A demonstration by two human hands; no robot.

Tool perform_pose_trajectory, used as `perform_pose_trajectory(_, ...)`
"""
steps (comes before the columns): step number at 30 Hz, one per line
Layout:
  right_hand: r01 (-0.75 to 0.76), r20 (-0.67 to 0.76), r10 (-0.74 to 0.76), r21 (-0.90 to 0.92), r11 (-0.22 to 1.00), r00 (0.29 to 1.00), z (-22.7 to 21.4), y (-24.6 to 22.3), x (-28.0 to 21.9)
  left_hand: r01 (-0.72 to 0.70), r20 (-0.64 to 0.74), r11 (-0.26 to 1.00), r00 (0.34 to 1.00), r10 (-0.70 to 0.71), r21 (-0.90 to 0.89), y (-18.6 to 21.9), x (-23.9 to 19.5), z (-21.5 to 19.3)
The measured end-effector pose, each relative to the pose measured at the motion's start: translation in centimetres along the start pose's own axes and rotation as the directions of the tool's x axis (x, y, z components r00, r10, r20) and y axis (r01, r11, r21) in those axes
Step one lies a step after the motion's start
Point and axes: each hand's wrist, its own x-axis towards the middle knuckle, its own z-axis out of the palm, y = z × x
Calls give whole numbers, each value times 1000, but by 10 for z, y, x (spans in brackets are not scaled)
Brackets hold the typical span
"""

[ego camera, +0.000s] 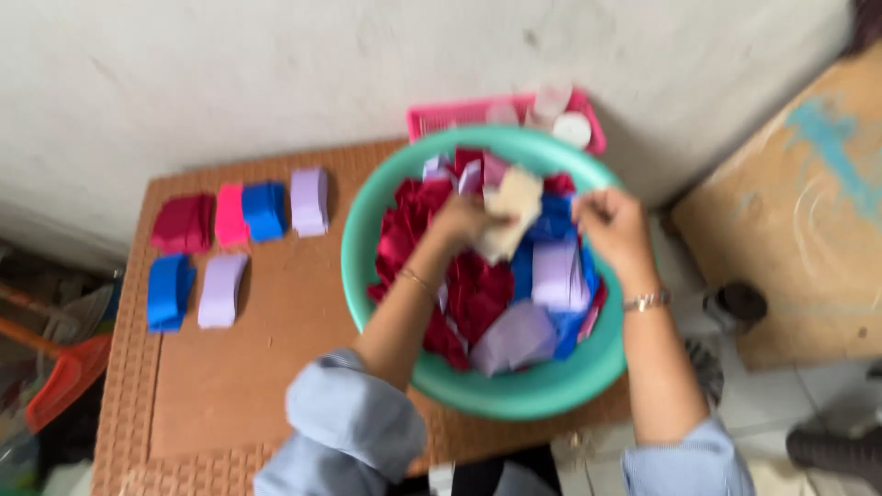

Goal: Sorting small rectangular fabric scraps by color from a large bowl into organized piles on a table.

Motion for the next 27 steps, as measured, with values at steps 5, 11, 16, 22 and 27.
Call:
perform_pose_trajectory(5,-120,38,131,-219,968,991,1,-46,-15,194,-126,889,980,-155,415,-26,16,19)
perform_pose_trajectory(11,-105,256,260,-495,862,931,5,-72,-25,173,10,787,975,-222,592,-5,-6,9)
perform_pose_trajectory(16,-100,324,371,-622,777,870,7,-84,-26,39,-39,616,999,-13,787,-1,-17,32)
perform_pose_trajectory(22,-16,388,385,-686,727,837,10,-84,-27,-18,-69,253,941,331,967,51,-77,35)
perform_pose_trajectory(27,114,406,263,-702,703,875,14,-65,-25,-379,60,708,900,431,597,66,-103,14)
